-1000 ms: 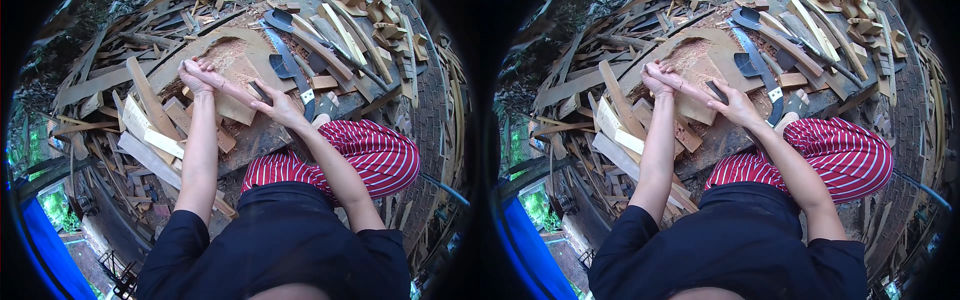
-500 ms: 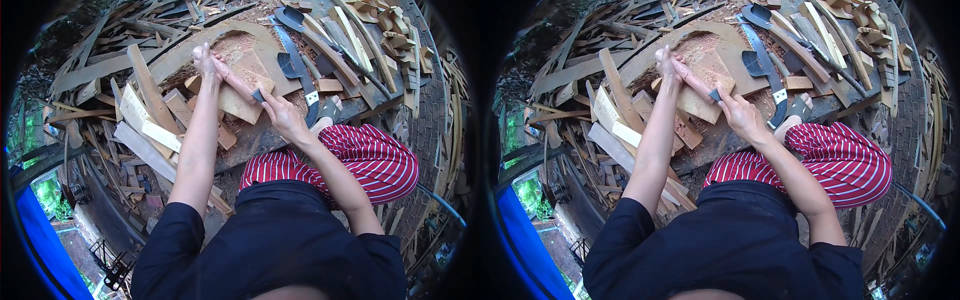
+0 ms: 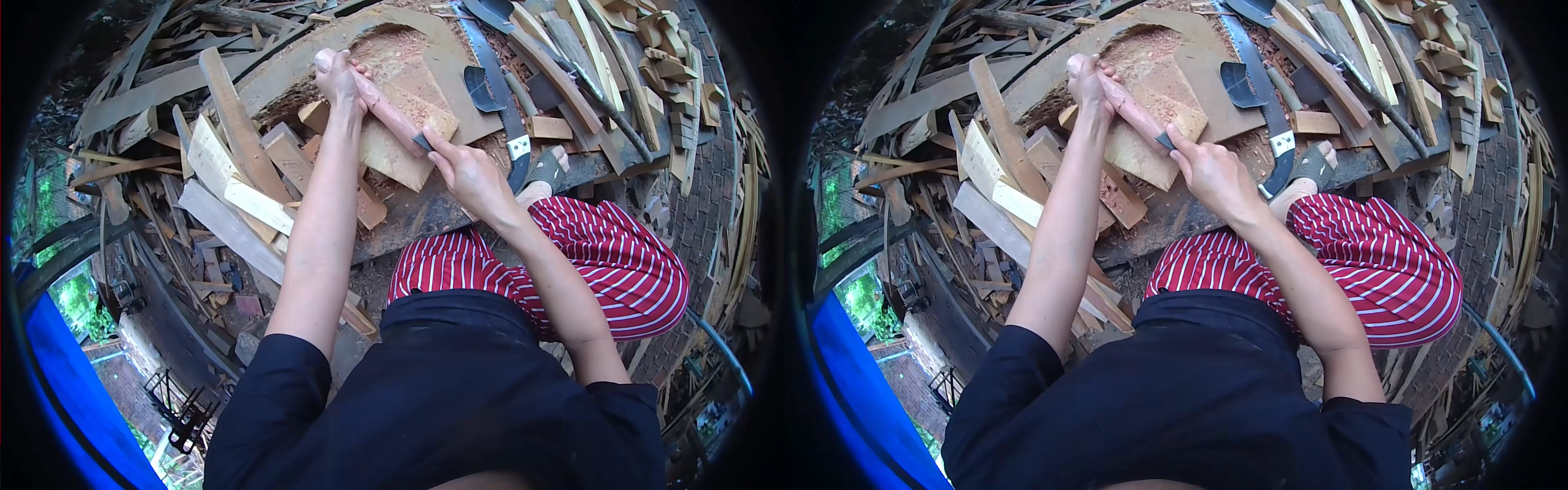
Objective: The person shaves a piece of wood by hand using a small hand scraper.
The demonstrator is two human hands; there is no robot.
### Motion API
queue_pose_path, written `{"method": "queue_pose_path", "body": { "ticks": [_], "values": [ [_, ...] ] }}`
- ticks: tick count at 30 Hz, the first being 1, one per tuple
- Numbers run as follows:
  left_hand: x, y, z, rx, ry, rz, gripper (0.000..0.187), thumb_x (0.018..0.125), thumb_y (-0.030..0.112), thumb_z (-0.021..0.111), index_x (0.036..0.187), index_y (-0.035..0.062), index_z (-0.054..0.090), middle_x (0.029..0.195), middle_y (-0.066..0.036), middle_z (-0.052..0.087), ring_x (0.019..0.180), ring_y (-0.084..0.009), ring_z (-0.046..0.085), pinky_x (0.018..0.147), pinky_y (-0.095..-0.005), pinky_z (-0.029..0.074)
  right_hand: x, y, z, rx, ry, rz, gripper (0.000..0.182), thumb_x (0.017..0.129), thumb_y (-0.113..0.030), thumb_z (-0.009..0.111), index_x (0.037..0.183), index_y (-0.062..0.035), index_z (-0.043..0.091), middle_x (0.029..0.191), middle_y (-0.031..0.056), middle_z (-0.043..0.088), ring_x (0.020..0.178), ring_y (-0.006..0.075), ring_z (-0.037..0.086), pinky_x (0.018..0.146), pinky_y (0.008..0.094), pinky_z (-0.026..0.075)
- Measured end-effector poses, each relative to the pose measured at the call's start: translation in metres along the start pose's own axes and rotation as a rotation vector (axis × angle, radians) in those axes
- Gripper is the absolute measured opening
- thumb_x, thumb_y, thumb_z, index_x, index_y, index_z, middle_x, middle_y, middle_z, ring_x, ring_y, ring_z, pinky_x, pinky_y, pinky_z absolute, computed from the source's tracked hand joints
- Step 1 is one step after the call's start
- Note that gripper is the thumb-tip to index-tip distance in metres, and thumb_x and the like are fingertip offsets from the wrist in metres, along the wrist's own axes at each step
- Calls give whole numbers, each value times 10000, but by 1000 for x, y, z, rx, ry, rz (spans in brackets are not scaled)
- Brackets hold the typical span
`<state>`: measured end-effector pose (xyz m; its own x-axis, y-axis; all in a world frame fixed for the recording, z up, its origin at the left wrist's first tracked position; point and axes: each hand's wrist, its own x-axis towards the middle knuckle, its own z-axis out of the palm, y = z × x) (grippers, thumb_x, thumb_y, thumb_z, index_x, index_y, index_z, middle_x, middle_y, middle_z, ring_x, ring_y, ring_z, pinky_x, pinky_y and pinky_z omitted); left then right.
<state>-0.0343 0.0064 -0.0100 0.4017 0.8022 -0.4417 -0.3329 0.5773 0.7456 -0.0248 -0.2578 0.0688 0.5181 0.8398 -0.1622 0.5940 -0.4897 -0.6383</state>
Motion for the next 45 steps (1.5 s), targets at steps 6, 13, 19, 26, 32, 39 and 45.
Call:
{"method": "queue_pose_path", "body": {
  "ticks": [6,13,19,26,32,39,45],
  "values": [
    [0,2,2,-14,8,6,204,887,30,595,1005,57,430,720,-76,514,508,-170,522,417,-330,482,6,-7,0,5,6,-6,428,1008,-292,558,1417,-165,540,831,256,682,792,429,696,697,545,563],
    [-4,1,7,32,38,14,201,882,30,596,993,59,431,704,-75,513,485,-168,526,397,-330,475,21,-11,3,-44,61,-56,413,1001,-294,572,1399,-186,544,813,231,690,749,431,702,675,523,584],
    [-6,0,7,106,56,34,217,875,35,600,1002,66,426,700,-71,509,473,-169,523,394,-331,478,22,-12,11,-105,85,-46,437,998,-315,577,1426,-233,534,805,202,684,686,418,703,631,510,592],
    [-2,1,6,135,50,46,221,895,21,597,1015,49,414,717,-79,526,519,-166,530,417,-328,488,4,-25,-9,-169,-31,39,442,1011,-271,563,1449,-237,525,854,212,681,764,419,692,668,516,558],
    [-4,2,12,159,77,65,215,894,22,604,1003,50,421,704,-75,521,506,-169,533,409,-327,491,12,-19,-6,-219,-5,-27,440,1008,-330,551,1434,-225,524,857,216,689,710,411,712,618,512,592],
    [8,-4,3,179,33,60,234,883,24,621,998,55,420,699,-75,516,497,-174,537,406,-333,496,8,-18,-12,-231,-33,-13,448,1007,-341,545,1443,-242,510,859,213,688,719,413,712,613,519,589],
    [7,-3,7,145,69,76,243,884,27,628,994,52,413,700,-82,513,497,-176,534,416,-346,501,7,-17,-5,-192,30,-12,437,1001,-335,553,1425,-232,533,851,207,680,723,420,709,631,524,587]
  ]
}}
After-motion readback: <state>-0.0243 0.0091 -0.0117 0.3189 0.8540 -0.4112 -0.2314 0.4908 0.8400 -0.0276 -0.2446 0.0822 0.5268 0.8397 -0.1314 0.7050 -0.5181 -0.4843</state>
